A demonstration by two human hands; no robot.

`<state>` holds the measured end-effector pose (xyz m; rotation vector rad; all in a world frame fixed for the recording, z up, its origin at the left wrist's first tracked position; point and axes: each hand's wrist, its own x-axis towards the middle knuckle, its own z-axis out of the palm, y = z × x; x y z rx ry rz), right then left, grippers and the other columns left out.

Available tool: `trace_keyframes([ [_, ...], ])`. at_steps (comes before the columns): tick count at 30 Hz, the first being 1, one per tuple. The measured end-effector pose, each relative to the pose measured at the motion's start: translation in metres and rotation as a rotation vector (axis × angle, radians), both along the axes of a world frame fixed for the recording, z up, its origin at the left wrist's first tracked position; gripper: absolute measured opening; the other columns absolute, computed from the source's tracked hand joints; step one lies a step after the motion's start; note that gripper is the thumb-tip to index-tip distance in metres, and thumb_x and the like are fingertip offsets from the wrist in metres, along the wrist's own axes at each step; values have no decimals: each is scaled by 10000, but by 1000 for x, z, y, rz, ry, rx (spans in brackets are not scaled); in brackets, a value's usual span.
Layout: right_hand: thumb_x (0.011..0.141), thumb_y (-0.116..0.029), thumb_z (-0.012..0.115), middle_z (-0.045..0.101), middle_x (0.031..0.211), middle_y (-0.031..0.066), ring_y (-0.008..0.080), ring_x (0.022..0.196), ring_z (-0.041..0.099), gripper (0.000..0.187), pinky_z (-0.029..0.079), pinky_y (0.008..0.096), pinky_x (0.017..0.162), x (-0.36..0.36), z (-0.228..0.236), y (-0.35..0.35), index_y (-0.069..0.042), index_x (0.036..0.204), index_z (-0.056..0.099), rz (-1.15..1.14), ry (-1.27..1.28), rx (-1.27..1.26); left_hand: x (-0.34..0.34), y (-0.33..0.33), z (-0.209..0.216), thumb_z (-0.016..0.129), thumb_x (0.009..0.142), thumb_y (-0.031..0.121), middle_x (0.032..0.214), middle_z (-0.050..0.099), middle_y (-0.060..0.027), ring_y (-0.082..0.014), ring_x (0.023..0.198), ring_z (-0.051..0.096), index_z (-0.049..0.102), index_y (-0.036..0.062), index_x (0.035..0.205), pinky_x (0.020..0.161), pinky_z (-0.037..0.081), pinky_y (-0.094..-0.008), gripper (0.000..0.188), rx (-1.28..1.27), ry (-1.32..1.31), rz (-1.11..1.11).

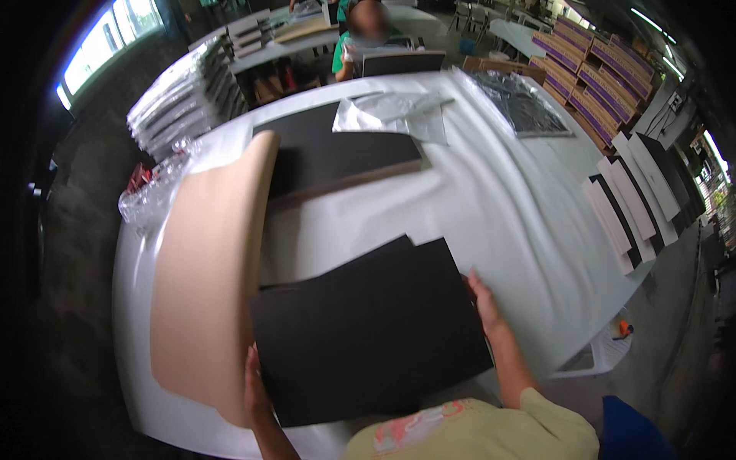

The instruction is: The person organizes stacks of large black paper boards by flipping through a stack, lifting a section to place it on another stack, and then carrying a single board to a different stack across the workshop.

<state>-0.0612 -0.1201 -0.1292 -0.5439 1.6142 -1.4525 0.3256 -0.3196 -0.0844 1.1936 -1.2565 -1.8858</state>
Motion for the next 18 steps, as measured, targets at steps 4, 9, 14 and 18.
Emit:
trace_keyframes([
  [4,889,-633,287,437,1333,129,245,1198,437,791,330,309,999,-2,27,-8,-3,1365,326,-131,-312,-24,11,12,4,257,941,496,1412,340,-107,-215,1323,279,305,18,1386,1092,175,-337,655,84,-23,102],
  [9,879,-566,421,494,1268,110,209,1128,491,703,374,327,976,12,27,-17,-8,1306,412,14,-447,-117,-6,19,4,426,807,513,1425,296,-143,-244,1321,270,213,10,1415,1078,201,-352,818,-72,160,-90],
  [14,858,-382,558,576,1141,112,209,990,584,527,472,316,873,-1,42,-15,16,1200,513,3,-557,-27,-8,41,-19,582,695,445,1439,258,-139,-289,1300,292,149,67,1444,1061,224,-374,944,71,277,-50],
  [18,787,-229,657,569,1123,135,214,982,581,515,478,316,855,-13,67,13,29,1202,496,50,-218,122,-31,53,-23,554,746,478,1404,316,-125,-274,1253,353,230,74,1420,1035,276,-373,851,259,341,46],
])
